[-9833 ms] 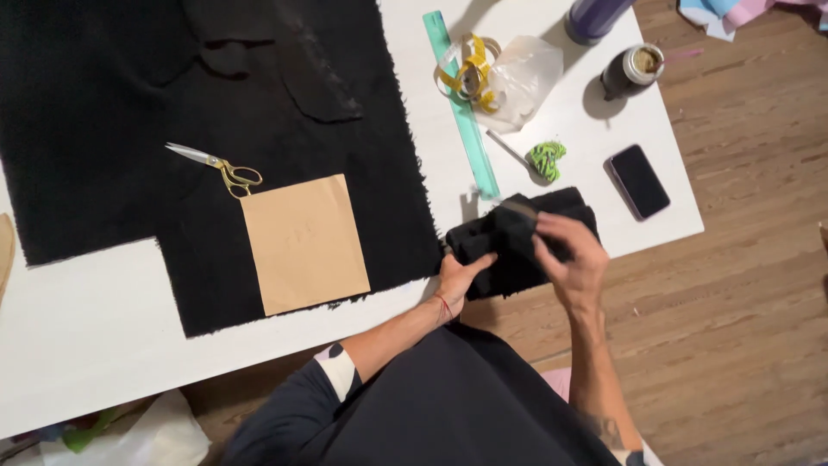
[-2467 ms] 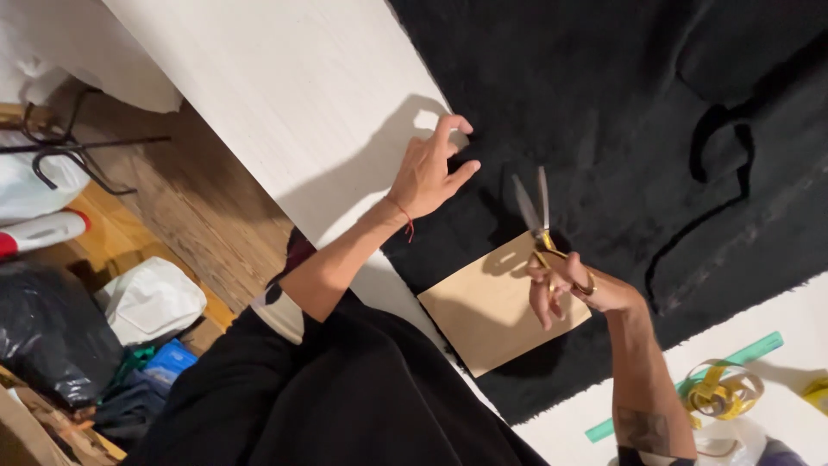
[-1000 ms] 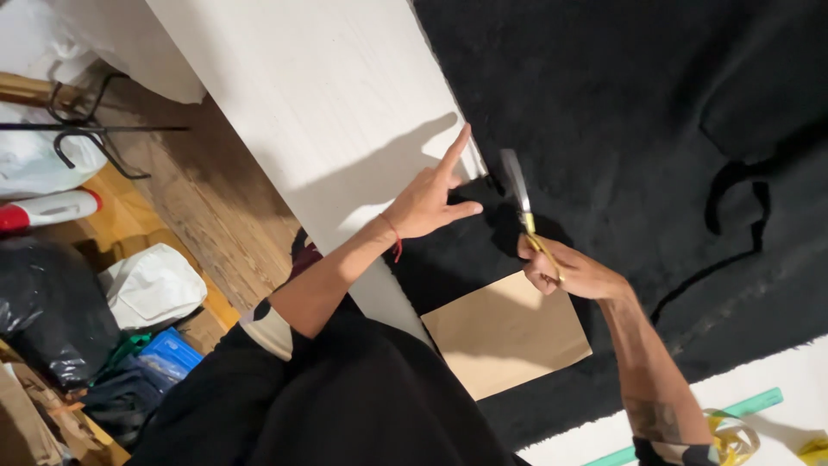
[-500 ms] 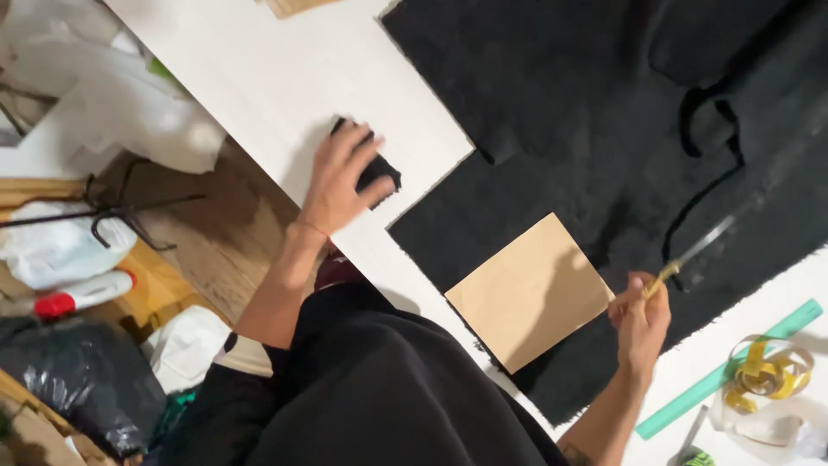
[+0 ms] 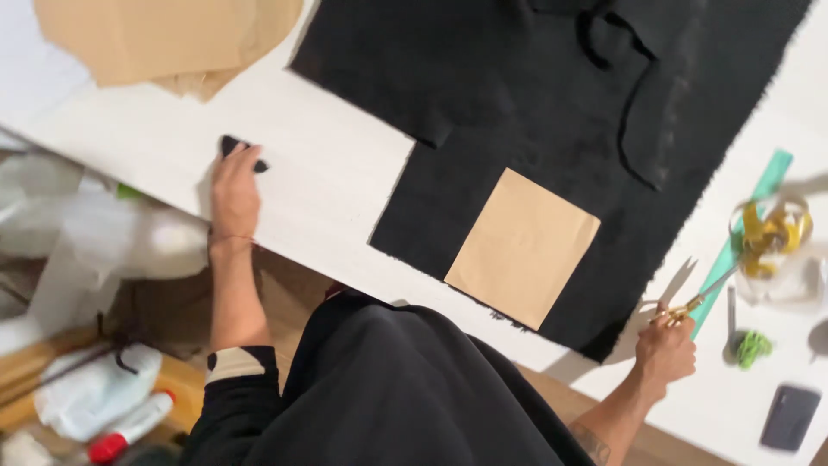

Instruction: Cutting a specific shape out of black fabric using a paper template and scissors.

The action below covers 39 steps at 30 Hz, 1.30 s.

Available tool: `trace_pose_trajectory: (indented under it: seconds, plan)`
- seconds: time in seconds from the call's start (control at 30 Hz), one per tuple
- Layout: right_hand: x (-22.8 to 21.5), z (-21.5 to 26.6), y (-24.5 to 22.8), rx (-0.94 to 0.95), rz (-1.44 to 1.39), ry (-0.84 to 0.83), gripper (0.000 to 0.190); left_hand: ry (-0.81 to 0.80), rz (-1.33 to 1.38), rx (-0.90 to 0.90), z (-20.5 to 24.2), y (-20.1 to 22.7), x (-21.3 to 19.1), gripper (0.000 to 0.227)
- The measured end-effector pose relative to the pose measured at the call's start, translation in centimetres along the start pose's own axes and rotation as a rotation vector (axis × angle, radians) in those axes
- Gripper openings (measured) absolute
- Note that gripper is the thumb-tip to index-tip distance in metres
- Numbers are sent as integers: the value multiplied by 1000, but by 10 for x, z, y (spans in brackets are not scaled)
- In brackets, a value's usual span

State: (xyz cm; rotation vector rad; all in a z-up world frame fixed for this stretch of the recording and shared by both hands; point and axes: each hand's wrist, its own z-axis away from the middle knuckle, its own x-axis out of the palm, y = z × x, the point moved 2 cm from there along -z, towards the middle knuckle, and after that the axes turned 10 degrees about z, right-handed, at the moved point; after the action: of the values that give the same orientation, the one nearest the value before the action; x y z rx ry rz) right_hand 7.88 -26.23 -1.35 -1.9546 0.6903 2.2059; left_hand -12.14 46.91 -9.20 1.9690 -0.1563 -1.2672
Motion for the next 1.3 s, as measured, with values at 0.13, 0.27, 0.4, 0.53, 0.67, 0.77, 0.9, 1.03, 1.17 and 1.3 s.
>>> trace_pose_trajectory:
  seconds: [0.13,0.27,0.4,0.53,0.67,0.77,0.9,1.03,1.17,1.3]
  plan:
    - [22,16,13,19,126,125,54,35,111,27,-33,-13,-28,33]
    - [18,33,12,93,83,161,47,-7,67,78,-52,-38,-46,27]
    - [24,31,23,125,49,165,42,-151,-116,158,-82,-18,-59,32]
    - [39,17,31,130,-35,17,48,-156,-114,238,-96,4,-47,48]
    - [13,23,-4,75,53,104,33,-190,46,313,-108,30,-10,50]
    - [-6,26,-46,-40,3,297,27,-246,115,415,-119,68,34,47]
    - [-27,9,-112,-274,-647,264,17,-341,228,489,-128,126,90,39]
    - [-40,-44,-163,-407,-688,304,17,-393,341,442,-134,157,130,50]
    - [-53,-137,-224,-458,-707,257,27,-325,170,375,-155,160,155,69]
    - [-58,-217,-289,-514,-564,341,46,-372,19,300,-145,143,174,77]
